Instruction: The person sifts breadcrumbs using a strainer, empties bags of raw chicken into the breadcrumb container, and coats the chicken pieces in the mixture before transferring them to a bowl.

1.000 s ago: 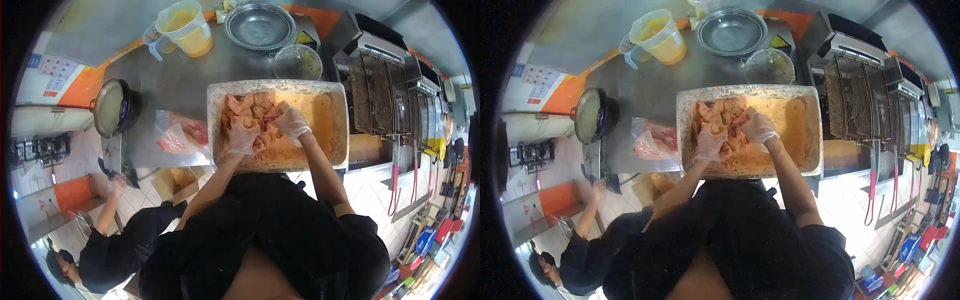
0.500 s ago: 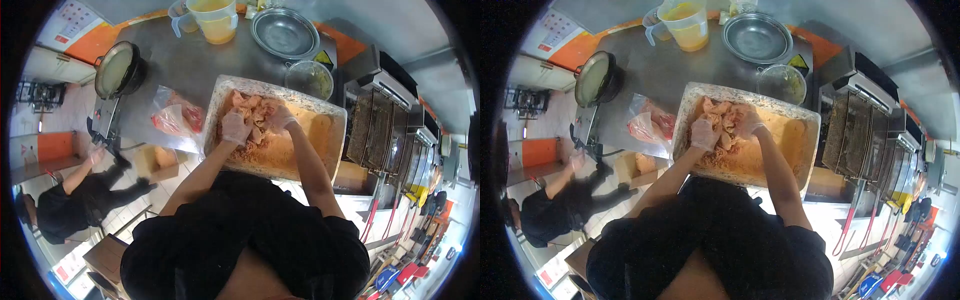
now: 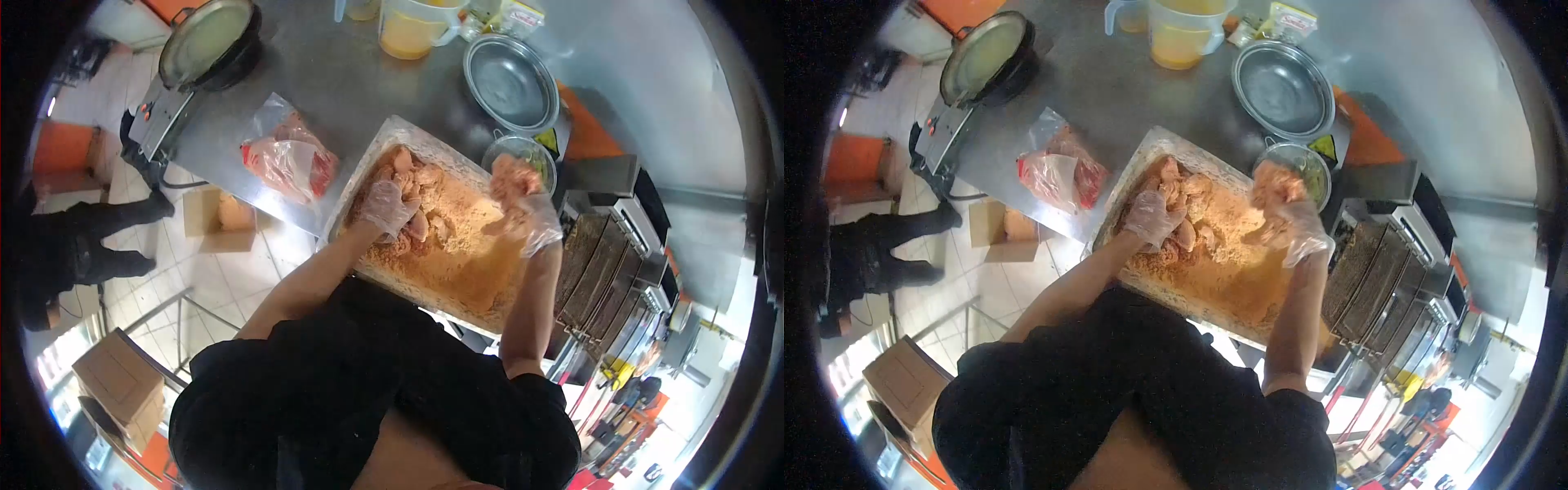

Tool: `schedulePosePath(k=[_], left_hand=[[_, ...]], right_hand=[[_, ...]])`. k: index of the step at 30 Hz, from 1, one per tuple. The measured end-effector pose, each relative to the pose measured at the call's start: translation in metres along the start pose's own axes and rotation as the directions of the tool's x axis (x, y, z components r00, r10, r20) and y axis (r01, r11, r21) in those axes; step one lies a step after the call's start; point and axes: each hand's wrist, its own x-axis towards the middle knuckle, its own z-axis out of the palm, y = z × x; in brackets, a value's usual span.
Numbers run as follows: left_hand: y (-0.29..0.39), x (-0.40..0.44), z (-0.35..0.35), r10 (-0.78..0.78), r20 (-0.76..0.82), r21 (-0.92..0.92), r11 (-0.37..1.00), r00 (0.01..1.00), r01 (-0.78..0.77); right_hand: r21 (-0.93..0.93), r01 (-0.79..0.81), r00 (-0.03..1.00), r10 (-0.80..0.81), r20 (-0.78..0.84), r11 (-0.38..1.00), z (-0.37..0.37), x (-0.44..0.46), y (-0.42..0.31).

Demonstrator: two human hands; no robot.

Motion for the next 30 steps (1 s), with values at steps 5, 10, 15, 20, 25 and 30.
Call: schedulePosePath(k=[5, 10, 15, 20, 25, 30], left_hand=[[-0.005, 0.001, -0.001, -0.071, 0.077, 0.021, 0.997, 0.994, 0.070], [-0.002, 0.003, -0.014, -0.135, 0.273, 0.018, 0.991, 0.952, 0.136], [-0.011, 0.000, -0.002, -0.100, 0.144, -0.096, 0.989, 0.984, 0.115], [-0.005, 0.000, -0.003, 0.011, -0.149, -0.236, 0.971, 0.989, -0.046], [0.028, 0.016, -0.041, -0.043, 0.078, -0.001, 0.999, 0.996, 0.043], [0.041, 0.038, -0.041, -0.145, 0.267, -0.010, 0.988, 0.953, 0.153]], right_hand=[[-0.137, 0.231, 0.960, -0.249, -0.128, 0.963, -0.005, 0.089, -0.055], [-0.667, 0.206, 0.923, -0.369, -0.112, 0.716, -0.024, 0.219, -0.061], [-0.868, 0.493, 0.690, -0.634, 0.350, 0.058, -0.018, 0.257, -0.035], [-0.136, 0.499, 0.856, -0.463, 0.231, 0.856, -0.043, 0.302, -0.016], [-0.834, 0.543, 0.702, -0.598, 0.388, 0.096, -0.022, 0.217, -0.037], [-0.935, 0.251, 0.570, -0.819, -0.067, 0.251, 0.026, 0.111, -0.050]])
